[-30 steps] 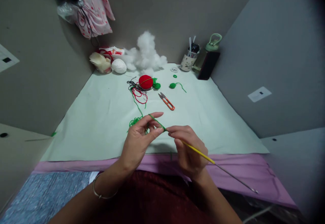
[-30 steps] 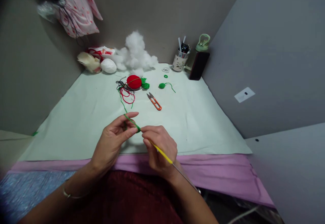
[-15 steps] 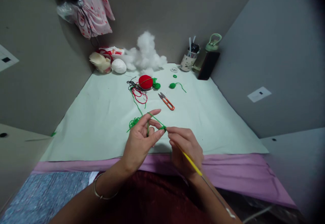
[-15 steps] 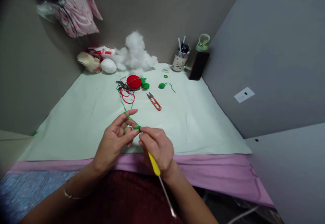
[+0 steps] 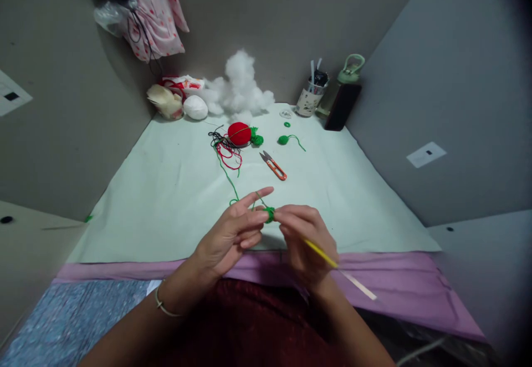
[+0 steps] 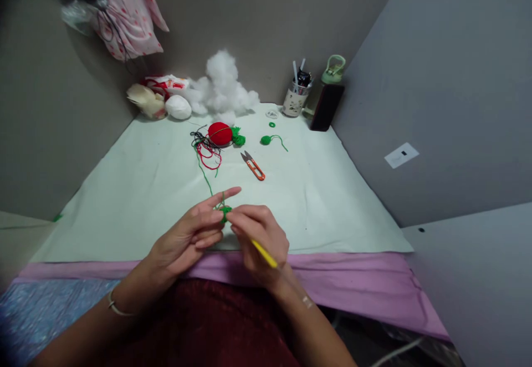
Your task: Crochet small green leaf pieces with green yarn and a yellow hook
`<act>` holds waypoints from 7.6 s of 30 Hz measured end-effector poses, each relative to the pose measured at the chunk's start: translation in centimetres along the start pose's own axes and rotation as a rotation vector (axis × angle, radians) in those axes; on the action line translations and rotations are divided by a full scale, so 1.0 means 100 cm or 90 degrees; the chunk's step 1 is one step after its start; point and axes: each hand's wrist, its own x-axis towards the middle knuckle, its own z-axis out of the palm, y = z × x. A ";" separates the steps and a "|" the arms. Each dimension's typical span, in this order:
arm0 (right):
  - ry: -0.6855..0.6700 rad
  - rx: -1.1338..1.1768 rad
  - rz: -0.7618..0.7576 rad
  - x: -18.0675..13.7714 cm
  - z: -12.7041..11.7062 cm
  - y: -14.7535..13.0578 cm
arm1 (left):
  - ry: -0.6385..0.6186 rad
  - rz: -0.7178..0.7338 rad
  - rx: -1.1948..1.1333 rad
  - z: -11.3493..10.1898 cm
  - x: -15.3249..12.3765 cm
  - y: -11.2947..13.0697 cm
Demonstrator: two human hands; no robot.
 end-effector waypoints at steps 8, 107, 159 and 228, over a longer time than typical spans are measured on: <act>0.063 0.370 0.245 0.018 -0.001 -0.001 | 0.049 0.159 0.144 0.001 -0.002 -0.003; 0.030 0.457 0.350 0.018 -0.001 0.009 | 0.055 0.168 0.125 0.000 0.002 -0.011; 0.079 0.392 0.303 0.019 0.006 0.006 | 0.059 0.134 0.043 -0.004 0.007 -0.008; 0.057 0.345 0.296 0.016 0.006 0.008 | 0.065 0.178 0.150 0.000 0.003 -0.015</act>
